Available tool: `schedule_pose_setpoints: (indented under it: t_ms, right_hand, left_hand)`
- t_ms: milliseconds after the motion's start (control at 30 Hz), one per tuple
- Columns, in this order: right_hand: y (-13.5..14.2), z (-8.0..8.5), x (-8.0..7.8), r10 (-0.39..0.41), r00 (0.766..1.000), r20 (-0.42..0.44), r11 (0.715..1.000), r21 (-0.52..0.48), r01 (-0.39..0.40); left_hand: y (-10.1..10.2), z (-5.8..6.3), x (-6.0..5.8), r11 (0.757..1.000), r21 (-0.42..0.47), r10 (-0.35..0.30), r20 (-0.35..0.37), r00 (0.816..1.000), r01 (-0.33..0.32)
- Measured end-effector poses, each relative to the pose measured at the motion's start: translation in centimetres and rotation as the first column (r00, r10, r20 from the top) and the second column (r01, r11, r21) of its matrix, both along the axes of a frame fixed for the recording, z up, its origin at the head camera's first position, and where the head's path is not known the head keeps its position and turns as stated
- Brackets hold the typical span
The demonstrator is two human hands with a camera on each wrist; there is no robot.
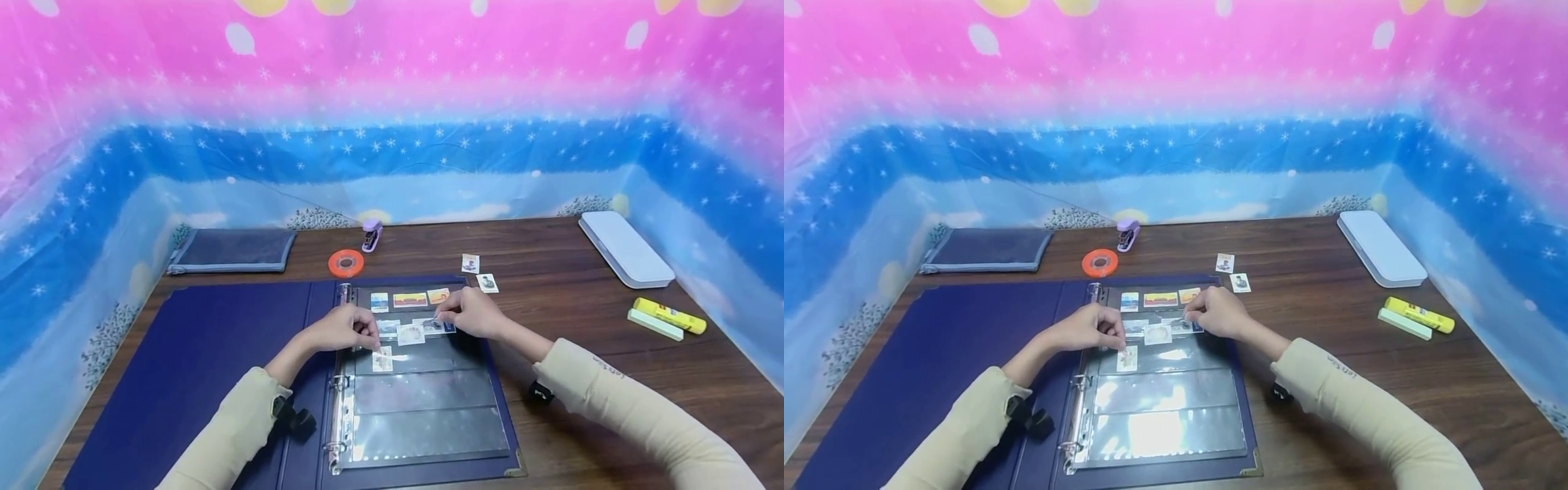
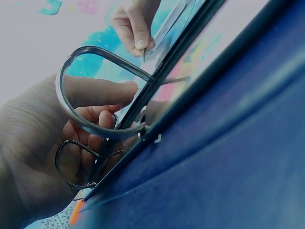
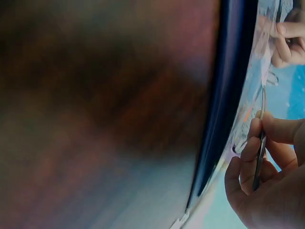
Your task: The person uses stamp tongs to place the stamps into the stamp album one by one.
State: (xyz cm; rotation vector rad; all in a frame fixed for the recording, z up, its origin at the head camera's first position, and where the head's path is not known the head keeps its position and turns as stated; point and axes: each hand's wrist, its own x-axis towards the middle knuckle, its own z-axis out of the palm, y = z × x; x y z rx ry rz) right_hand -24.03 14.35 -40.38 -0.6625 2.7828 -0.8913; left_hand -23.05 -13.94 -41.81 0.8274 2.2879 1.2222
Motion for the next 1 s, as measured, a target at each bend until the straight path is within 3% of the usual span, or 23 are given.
schedule_pose_setpoints:
  t_ms: [567,867,1000]
  right_hand:
    - [-0.5,0.0,1.2,0.079,0.996,0.044,0.997,0.023,-0.080]
    - [0.1,-0.4,0.4,0.176,0.984,0.041,0.984,-0.024,-0.175]
    - [0.1,-0.3,0.2,0.249,0.968,-0.002,0.966,-0.069,-0.249]
  left_hand:
    - [0.1,0.0,0.0,1.000,-0.012,0.000,-0.007,1.000,0.000]
    - [0.1,-0.1,-0.1,1.000,-0.014,0.002,-0.011,1.000,-0.002]
    - [0.0,-0.1,-0.1,1.000,-0.013,0.003,-0.013,1.000,-0.003]
